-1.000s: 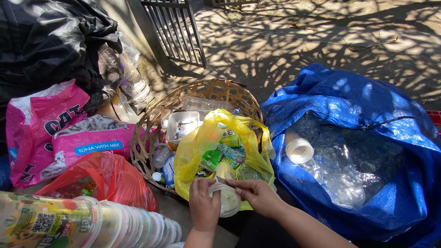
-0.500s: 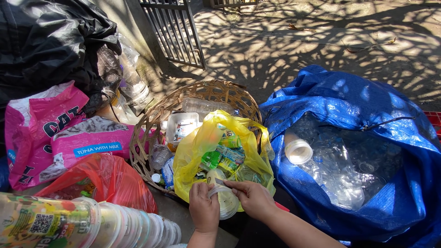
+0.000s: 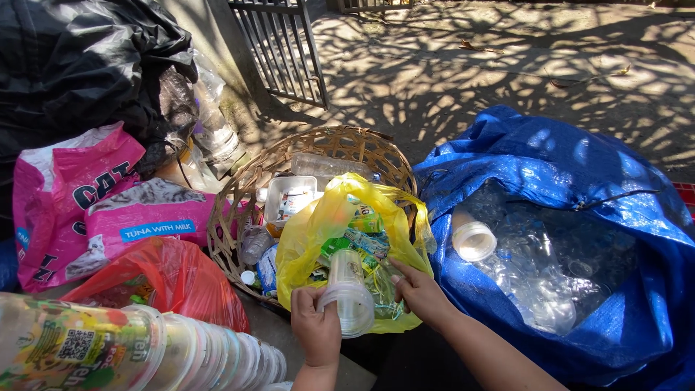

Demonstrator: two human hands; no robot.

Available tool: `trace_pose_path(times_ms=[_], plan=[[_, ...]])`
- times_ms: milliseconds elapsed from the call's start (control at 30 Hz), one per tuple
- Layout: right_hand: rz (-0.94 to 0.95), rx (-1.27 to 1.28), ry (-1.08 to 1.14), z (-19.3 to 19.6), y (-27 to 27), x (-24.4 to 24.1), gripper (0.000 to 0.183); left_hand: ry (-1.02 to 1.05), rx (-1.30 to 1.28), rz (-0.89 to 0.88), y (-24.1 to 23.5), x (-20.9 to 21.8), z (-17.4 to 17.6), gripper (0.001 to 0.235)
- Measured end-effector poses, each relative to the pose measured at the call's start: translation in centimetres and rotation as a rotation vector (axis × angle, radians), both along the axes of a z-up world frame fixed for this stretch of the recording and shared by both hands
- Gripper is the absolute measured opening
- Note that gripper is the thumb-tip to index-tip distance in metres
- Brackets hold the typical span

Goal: The person sits on the ground and uses a red utility knife to cut the bottoms off stacked plastic cups. They pick up the cups from a blue bag, slice the bases, and place the cut pieces into a yellow bag.

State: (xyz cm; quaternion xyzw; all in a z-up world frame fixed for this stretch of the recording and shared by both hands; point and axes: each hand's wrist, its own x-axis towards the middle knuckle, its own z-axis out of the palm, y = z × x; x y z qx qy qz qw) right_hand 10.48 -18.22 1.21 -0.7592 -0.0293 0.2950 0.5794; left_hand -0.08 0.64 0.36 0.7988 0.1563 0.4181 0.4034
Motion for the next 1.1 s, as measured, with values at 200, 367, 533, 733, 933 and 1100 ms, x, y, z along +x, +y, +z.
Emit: trace_pose_path(times_ms=[200, 367, 533, 733, 933, 1100], plan=[[-0.039, 0.253, 0.153, 4.0, 0.0, -1.4, 0.055, 0.106, -0.423, -0.036, 0.5, 0.6, -2.5, 0.018], [-0.239, 0.378, 0.151, 3.9, 0.0, -0.9, 0.054, 0.056, -0.875, -0.042, 1.4, 1.2, -3.7, 0.018], [-0.417, 0.256, 0.04, 0.3, -0.6, 0.5, 0.025, -0.093, -1.237, -0.064, 2.7, 1.5, -7.2, 0.021], [-0.36, 0.305, 0.183, 0.5, -1.3, -1.2, 0.055, -0.215, -1.562, -0.205, 0.5, 0.3, -7.9, 0.033], [-0.315, 0.523, 0.436, -6.9, -4.0, -1.6, 0.042, -0.022, -1.407, -0.275, -4.7, -4.1, -3.7, 0.02], [-0.304, 0.527, 0.429, -8.4, -6.7, -1.3, 0.041, 0.174, -1.685, -0.782, -4.8, -8.1, -2.2, 0.066]])
